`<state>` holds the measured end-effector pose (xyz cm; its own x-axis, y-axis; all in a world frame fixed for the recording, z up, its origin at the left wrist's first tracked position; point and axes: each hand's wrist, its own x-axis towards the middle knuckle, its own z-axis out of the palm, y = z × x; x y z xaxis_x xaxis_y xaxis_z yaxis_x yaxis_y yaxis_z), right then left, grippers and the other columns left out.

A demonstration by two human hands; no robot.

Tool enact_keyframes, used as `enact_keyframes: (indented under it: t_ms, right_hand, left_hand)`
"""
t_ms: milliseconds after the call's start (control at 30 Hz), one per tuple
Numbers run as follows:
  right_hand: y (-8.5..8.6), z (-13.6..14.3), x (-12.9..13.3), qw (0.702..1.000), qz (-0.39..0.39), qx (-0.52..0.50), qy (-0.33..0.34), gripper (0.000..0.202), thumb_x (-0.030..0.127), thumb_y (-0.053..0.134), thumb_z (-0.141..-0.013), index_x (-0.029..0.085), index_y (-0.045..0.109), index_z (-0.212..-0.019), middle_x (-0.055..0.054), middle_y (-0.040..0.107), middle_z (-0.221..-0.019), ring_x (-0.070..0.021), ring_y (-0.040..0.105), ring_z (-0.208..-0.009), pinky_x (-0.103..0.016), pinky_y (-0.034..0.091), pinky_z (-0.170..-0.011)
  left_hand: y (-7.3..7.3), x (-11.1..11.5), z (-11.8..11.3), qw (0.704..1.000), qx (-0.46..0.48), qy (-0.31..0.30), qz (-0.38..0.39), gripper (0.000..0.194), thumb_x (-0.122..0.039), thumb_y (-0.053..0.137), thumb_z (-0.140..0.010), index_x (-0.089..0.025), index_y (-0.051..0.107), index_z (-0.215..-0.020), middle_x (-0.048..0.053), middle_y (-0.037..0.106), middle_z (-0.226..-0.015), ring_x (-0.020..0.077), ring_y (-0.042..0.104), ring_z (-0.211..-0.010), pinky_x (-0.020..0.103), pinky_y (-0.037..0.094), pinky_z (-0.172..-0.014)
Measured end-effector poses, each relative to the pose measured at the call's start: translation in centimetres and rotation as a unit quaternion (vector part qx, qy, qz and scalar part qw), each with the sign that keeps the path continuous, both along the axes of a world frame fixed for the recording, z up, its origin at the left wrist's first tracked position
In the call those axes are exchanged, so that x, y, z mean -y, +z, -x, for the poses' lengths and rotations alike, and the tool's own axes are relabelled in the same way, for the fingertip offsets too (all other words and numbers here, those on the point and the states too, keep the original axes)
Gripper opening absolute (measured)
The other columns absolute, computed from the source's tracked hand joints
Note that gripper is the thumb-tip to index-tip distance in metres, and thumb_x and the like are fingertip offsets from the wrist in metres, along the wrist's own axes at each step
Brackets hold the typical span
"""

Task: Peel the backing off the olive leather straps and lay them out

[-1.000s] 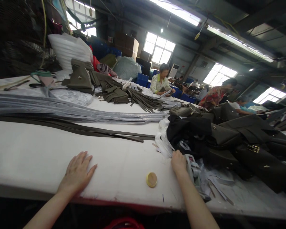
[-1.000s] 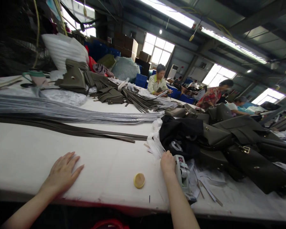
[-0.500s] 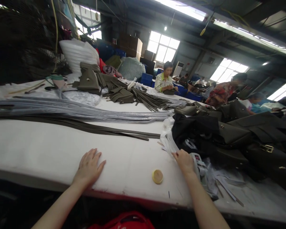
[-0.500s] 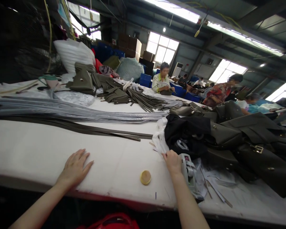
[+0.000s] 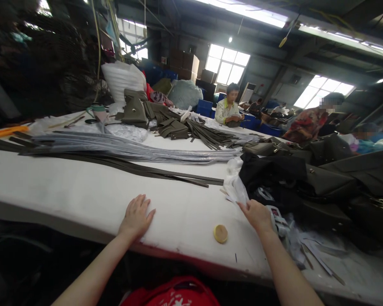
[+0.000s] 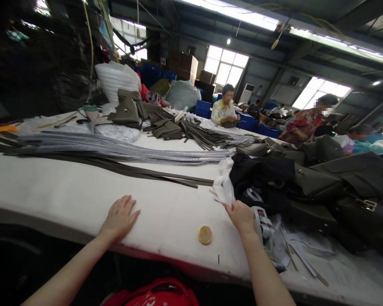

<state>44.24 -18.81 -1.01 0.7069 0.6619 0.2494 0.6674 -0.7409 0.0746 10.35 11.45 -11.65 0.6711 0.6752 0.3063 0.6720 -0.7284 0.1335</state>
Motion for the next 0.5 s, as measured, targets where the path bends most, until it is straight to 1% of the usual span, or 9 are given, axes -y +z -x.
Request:
enact_keyframes:
  t_ms: [67,133,200,233,300,367,400,433,500]
  right_hand:
    - [0.4,0.8,-0.2,0.999,-0.012,-0.017,0.035,0.048,0.046,0.047,-0.096,0.016,0.06,-0.062,-0.007,0.062,-0.069,-0.0155,0.056,-0.059,-0.029,0.023,-0.054]
    - [0.8,2.6,-0.9,0.996,-0.018,-0.035,0.081,0.047,0.044,0.046,-0.097,0.017,0.056,-0.059,-0.004,0.06,-0.066,-0.0137,0.053,-0.059,-0.028,0.025,-0.055]
    - [1.4,5.7,-2.1,0.981,-0.048,-0.093,0.165,0.05,0.044,0.045,-0.097,0.018,0.05,-0.055,-0.001,0.054,-0.06,-0.012,0.049,-0.057,-0.027,0.027,-0.055]
    - [1.7,7.7,-2.7,0.963,-0.073,-0.139,0.218,0.051,0.044,0.044,-0.097,0.018,0.045,-0.053,0.0,0.05,-0.057,-0.0111,0.047,-0.055,-0.026,0.028,-0.055]
    - [2.5,12.3,-4.1,0.904,-0.129,-0.257,0.317,0.052,0.043,0.047,-0.096,0.019,0.037,-0.051,0.003,0.042,-0.055,-0.0093,0.041,-0.052,-0.025,0.027,-0.054]
    - [3.4,17.1,-5.4,0.838,-0.169,-0.355,0.38,0.052,0.043,0.05,-0.094,0.019,0.034,-0.051,0.004,0.038,-0.054,-0.0083,0.036,-0.052,-0.025,0.027,-0.052]
    - [3.9,19.4,-5.9,0.794,-0.181,-0.409,0.413,0.053,0.045,0.053,-0.093,0.019,0.033,-0.051,0.005,0.037,-0.054,-0.0078,0.035,-0.051,-0.024,0.028,-0.051]
    - [4.3,21.4,-6.3,0.742,-0.176,-0.465,0.449,0.055,0.048,0.055,-0.091,0.019,0.032,-0.05,0.005,0.037,-0.053,-0.0073,0.035,-0.05,-0.023,0.029,-0.051]
    - [5.1,24.5,-6.9,0.623,-0.12,-0.571,0.521,0.056,0.056,0.057,-0.088,0.02,0.037,-0.05,0.004,0.041,-0.053,-0.0077,0.039,-0.049,-0.023,0.034,-0.05]
  left_hand:
    - [-0.3,-0.3,0.0,1.0,0.022,0.0,0.002,0.052,-0.041,0.047,-0.089,-0.004,0.06,-0.124,0.024,0.05,-0.142,0.0352,0.04,-0.137,0.049,0.028,-0.116]
    - [-0.3,-0.1,-0.3,0.998,0.057,-0.004,0.007,0.057,-0.04,0.051,-0.087,0.0,0.056,-0.127,0.027,0.048,-0.142,0.0371,0.039,-0.137,0.051,0.028,-0.116]
    - [0.1,0.9,-1.2,0.994,0.101,-0.03,0.018,0.065,-0.042,0.057,-0.083,0.001,0.051,-0.131,0.028,0.046,-0.143,0.0384,0.038,-0.138,0.053,0.028,-0.116]
    - [0.5,1.8,-1.9,0.99,0.123,-0.058,0.027,0.069,-0.044,0.06,-0.081,-0.001,0.048,-0.134,0.027,0.045,-0.144,0.0385,0.037,-0.139,0.054,0.028,-0.116]
    - [1.4,4.3,-3.6,0.976,0.16,-0.138,0.054,0.079,-0.046,0.065,-0.078,-0.005,0.04,-0.141,0.024,0.04,-0.148,0.0373,0.032,-0.142,0.055,0.027,-0.117]
    - [2.4,7.2,-5.8,0.951,0.189,-0.222,0.102,0.087,-0.045,0.068,-0.076,-0.01,0.032,-0.146,0.022,0.036,-0.152,0.0363,0.028,-0.144,0.056,0.027,-0.117]
    - [2.9,8.5,-6.9,0.937,0.205,-0.248,0.137,0.088,-0.044,0.069,-0.075,-0.011,0.03,-0.147,0.022,0.035,-0.152,0.0361,0.028,-0.143,0.057,0.027,-0.116]
    - [3.4,9.8,-8.0,0.922,0.222,-0.265,0.175,0.091,-0.046,0.071,-0.073,-0.011,0.03,-0.147,0.023,0.037,-0.15,0.0367,0.031,-0.142,0.058,0.029,-0.115]
    - [4.4,11.7,-10.0,0.887,0.266,-0.268,0.265,0.095,-0.051,0.074,-0.07,-0.013,0.032,-0.146,0.022,0.041,-0.147,0.0363,0.039,-0.136,0.057,0.035,-0.111]
